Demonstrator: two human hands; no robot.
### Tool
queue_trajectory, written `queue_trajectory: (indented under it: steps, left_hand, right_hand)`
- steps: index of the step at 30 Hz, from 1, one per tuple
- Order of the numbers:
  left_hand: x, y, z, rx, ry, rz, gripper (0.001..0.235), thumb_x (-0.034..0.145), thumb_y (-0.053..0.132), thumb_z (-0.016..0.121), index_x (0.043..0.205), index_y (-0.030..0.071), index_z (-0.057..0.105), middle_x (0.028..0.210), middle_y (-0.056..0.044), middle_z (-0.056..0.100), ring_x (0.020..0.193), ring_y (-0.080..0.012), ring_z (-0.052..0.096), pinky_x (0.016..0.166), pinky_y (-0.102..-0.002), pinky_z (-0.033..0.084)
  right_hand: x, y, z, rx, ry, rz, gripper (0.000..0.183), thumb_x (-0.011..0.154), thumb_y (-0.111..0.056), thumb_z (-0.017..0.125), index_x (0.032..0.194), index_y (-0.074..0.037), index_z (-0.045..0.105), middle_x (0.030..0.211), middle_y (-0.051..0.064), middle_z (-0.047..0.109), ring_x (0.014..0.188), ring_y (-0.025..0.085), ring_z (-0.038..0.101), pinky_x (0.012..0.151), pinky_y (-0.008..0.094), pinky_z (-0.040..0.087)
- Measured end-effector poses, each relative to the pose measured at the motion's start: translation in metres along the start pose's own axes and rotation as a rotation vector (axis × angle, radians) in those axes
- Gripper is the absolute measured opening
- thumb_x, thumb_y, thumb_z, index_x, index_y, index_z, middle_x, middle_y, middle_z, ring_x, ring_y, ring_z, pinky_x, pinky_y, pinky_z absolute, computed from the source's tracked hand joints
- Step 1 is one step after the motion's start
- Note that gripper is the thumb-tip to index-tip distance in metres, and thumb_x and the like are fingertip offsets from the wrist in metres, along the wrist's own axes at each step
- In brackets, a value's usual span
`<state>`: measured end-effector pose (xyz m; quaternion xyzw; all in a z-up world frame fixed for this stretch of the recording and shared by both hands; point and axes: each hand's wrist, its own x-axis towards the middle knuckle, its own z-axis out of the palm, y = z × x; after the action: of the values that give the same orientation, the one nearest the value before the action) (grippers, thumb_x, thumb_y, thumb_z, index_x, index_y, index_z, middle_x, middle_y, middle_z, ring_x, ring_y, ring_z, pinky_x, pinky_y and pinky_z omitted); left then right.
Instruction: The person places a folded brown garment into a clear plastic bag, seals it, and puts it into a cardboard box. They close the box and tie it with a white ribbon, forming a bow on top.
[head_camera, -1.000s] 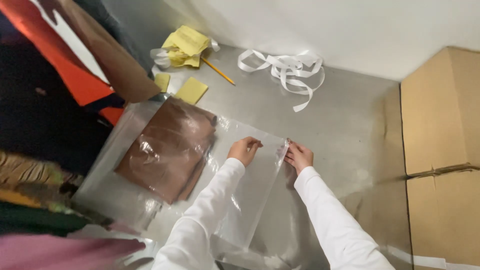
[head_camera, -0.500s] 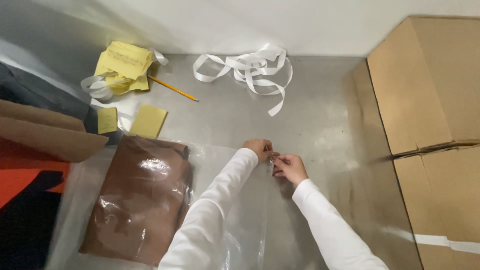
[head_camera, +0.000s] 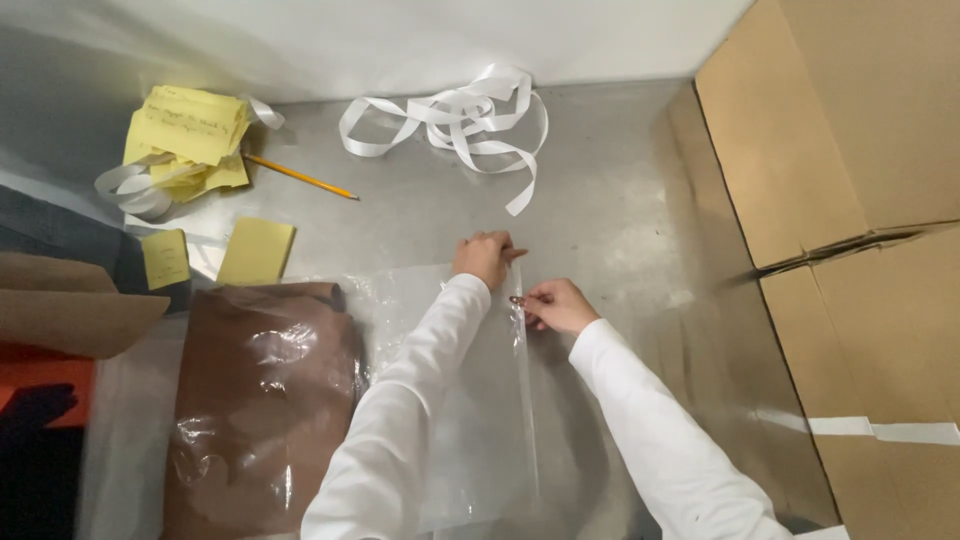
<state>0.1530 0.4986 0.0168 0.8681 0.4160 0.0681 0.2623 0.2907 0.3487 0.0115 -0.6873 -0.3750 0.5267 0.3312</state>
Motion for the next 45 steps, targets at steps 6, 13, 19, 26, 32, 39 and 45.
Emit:
queue_trajectory:
  steps: [6, 13, 19, 26, 32, 39, 45]
  left_hand:
    - [0.038, -0.029, 0.018, 0.015, 0.205, -0.065, 0.029, 0.105, 0.053, 0.062, 0.101, 0.025, 0.067, 0.103, 0.001, 0.075, 0.115, -0.0239, 0.068, 0.104, -0.048, 0.049]
    - [0.056, -0.043, 0.015, 0.045, 0.297, -0.102, 0.028, 0.107, 0.053, 0.061, 0.103, 0.026, 0.063, 0.102, 0.004, 0.07, 0.113, -0.0231, 0.065, 0.101, -0.05, 0.047]
    - [0.053, -0.031, 0.007, -0.084, 0.431, -0.168, 0.024, 0.107, 0.038, 0.069, 0.09, 0.021, 0.063, 0.1, 0.002, 0.076, 0.104, -0.027, 0.06, 0.089, -0.046, 0.035]
    - [0.016, -0.003, -0.005, -0.088, 0.292, -0.179, 0.044, 0.105, 0.064, 0.059, 0.094, 0.023, 0.07, 0.091, -0.001, 0.076, 0.101, -0.0262, 0.068, 0.099, -0.045, 0.037]
    - [-0.064, -0.027, -0.046, -0.251, 0.319, -0.166, 0.026, 0.116, 0.042, 0.051, 0.125, 0.024, 0.068, 0.12, 0.001, 0.079, 0.117, -0.026, 0.075, 0.101, -0.05, 0.058]
    - [-0.204, -0.068, -0.064, -0.412, 0.345, -0.29, 0.022, 0.114, 0.026, 0.053, 0.13, 0.021, 0.067, 0.115, -0.004, 0.082, 0.107, -0.0261, 0.08, 0.096, -0.045, 0.062]
    - [-0.337, -0.077, -0.035, -0.451, 0.49, -0.649, 0.03, 0.111, 0.035, 0.058, 0.128, 0.02, 0.075, 0.117, -0.013, 0.08, 0.115, -0.0366, 0.075, 0.096, -0.054, 0.062]
  right_hand:
    - [-0.05, 0.015, 0.001, -0.196, -0.128, -0.047, 0.019, 0.098, -0.009, 0.073, 0.107, 0.007, 0.079, 0.087, 0.021, 0.081, 0.075, 0.026, 0.081, 0.058, 0.035, 0.066]
    - [-0.142, 0.058, 0.009, -0.221, -0.247, 0.0, 0.016, 0.097, -0.013, 0.078, 0.103, 0.001, 0.082, 0.083, 0.014, 0.081, 0.072, 0.02, 0.08, 0.06, 0.032, 0.064]
    - [-0.209, 0.034, 0.013, -0.209, -0.354, 0.314, 0.026, 0.101, -0.031, 0.079, 0.089, -0.009, 0.073, 0.083, 0.006, 0.084, 0.07, 0.012, 0.077, 0.063, 0.027, 0.067]
    - [-0.221, 0.05, 0.028, -0.22, -0.438, 0.367, 0.028, 0.102, -0.029, 0.078, 0.092, -0.004, 0.074, 0.081, 0.011, 0.081, 0.065, 0.017, 0.078, 0.057, 0.029, 0.066]
    - [-0.196, 0.084, 0.015, -0.144, -0.563, 0.234, 0.03, 0.102, -0.016, 0.07, 0.119, 0.009, 0.07, 0.098, 0.023, 0.079, 0.079, 0.026, 0.081, 0.065, 0.034, 0.069]
    - [-0.157, 0.063, 0.003, 0.024, -0.575, 0.316, 0.046, 0.106, -0.022, 0.068, 0.138, 0.011, 0.059, 0.108, 0.025, 0.08, 0.09, 0.03, 0.083, 0.076, 0.037, 0.072]
    - [-0.111, 0.079, 0.001, 0.045, -0.461, 0.237, 0.045, 0.106, -0.018, 0.069, 0.135, 0.014, 0.057, 0.104, 0.032, 0.078, 0.086, 0.039, 0.082, 0.073, 0.044, 0.072]
